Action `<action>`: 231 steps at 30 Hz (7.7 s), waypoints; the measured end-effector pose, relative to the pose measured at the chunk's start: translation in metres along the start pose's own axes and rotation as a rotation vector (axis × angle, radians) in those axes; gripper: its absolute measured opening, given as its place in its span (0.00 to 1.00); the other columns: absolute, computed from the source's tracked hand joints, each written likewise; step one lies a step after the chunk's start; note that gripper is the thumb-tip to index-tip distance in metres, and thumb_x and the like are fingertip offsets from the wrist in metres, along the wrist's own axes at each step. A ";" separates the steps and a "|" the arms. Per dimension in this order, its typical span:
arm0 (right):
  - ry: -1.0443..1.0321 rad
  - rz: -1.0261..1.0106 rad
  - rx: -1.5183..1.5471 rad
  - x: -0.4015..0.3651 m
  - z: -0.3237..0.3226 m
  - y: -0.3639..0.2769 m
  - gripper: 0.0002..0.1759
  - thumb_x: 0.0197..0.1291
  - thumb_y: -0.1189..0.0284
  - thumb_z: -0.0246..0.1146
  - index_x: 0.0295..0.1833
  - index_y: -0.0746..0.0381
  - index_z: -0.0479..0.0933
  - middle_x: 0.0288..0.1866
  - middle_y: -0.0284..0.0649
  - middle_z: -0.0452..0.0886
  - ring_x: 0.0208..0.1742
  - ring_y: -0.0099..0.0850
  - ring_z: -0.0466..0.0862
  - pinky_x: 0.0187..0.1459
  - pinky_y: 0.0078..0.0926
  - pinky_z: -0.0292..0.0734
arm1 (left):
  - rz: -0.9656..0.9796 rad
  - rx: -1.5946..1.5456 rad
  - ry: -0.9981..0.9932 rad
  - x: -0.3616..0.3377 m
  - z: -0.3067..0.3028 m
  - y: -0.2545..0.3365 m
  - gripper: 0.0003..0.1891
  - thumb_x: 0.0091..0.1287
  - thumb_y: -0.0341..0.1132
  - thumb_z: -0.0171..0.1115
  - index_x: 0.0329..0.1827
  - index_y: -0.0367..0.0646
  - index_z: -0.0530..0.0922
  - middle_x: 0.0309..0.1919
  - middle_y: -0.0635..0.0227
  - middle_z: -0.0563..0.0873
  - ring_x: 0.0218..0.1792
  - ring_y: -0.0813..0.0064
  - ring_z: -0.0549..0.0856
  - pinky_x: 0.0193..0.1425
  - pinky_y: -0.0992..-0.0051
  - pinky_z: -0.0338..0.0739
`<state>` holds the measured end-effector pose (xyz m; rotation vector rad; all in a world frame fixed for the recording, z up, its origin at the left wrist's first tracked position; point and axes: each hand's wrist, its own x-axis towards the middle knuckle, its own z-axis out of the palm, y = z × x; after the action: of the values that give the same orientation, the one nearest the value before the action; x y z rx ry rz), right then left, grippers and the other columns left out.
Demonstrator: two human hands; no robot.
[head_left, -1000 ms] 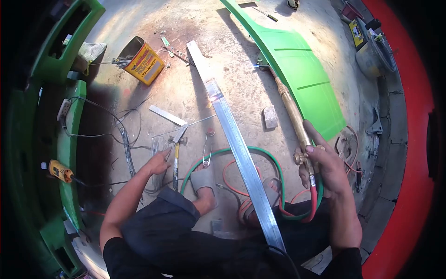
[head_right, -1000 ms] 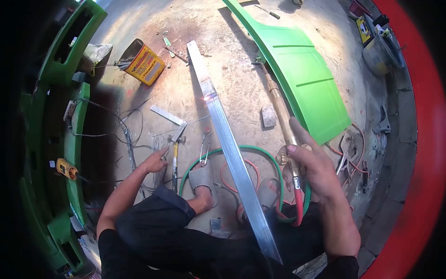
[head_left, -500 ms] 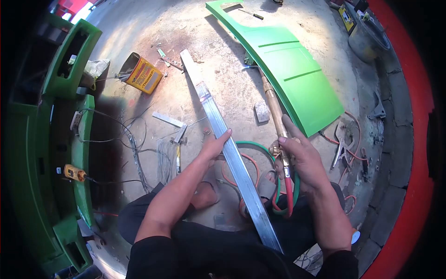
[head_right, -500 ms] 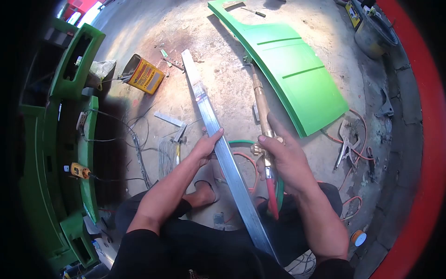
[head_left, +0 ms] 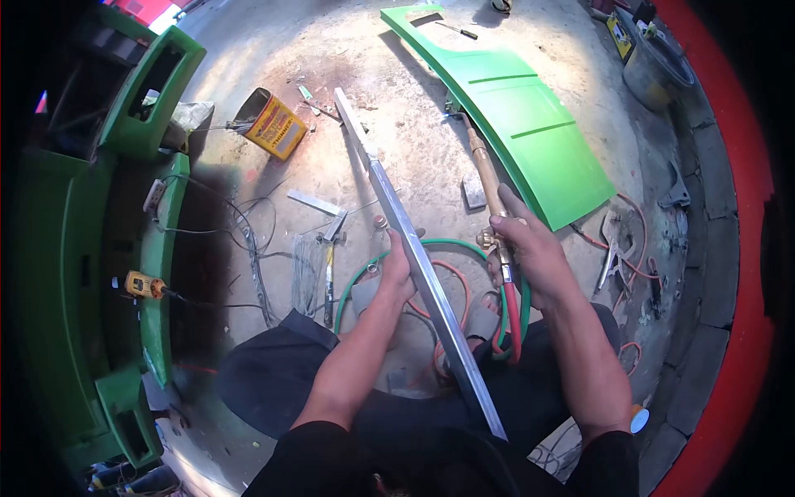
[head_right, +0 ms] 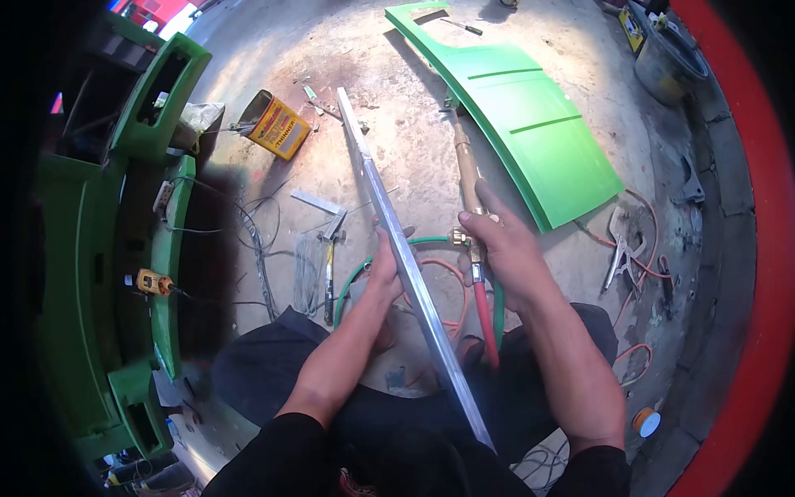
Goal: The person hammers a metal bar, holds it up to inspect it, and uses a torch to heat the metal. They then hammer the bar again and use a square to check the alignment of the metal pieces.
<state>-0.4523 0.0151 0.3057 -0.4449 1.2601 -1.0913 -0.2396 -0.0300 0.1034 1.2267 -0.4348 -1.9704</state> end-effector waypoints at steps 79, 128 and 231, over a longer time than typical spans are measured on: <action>-0.163 0.347 -0.592 0.105 0.042 0.130 0.26 0.71 0.50 0.62 0.55 0.64 0.75 0.37 0.45 0.84 0.35 0.33 0.86 0.33 0.36 0.85 | 0.417 1.571 0.320 0.047 -0.020 0.172 0.19 0.78 0.44 0.50 0.62 0.39 0.74 0.41 0.37 0.87 0.47 0.36 0.86 0.53 0.45 0.78; -0.147 0.320 -0.584 0.106 0.042 0.141 0.25 0.71 0.50 0.63 0.49 0.65 0.78 0.33 0.42 0.85 0.30 0.30 0.85 0.33 0.33 0.81 | 0.340 1.593 0.374 0.057 -0.051 0.163 0.19 0.78 0.45 0.50 0.62 0.43 0.75 0.41 0.35 0.86 0.47 0.36 0.86 0.56 0.41 0.77; -0.157 0.317 -0.517 0.085 0.067 0.138 0.44 0.70 0.54 0.63 0.83 0.57 0.52 0.39 0.42 0.79 0.28 0.26 0.76 0.27 0.29 0.75 | 0.367 1.029 -0.002 0.080 -0.095 0.142 0.31 0.50 0.21 0.57 0.62 0.41 0.83 0.54 0.52 0.88 0.58 0.63 0.86 0.68 0.72 0.74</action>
<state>-0.3417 -0.0114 0.1727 -0.6769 1.4115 -0.4470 -0.1166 -0.1729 0.0975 1.5618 -1.6760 -1.4078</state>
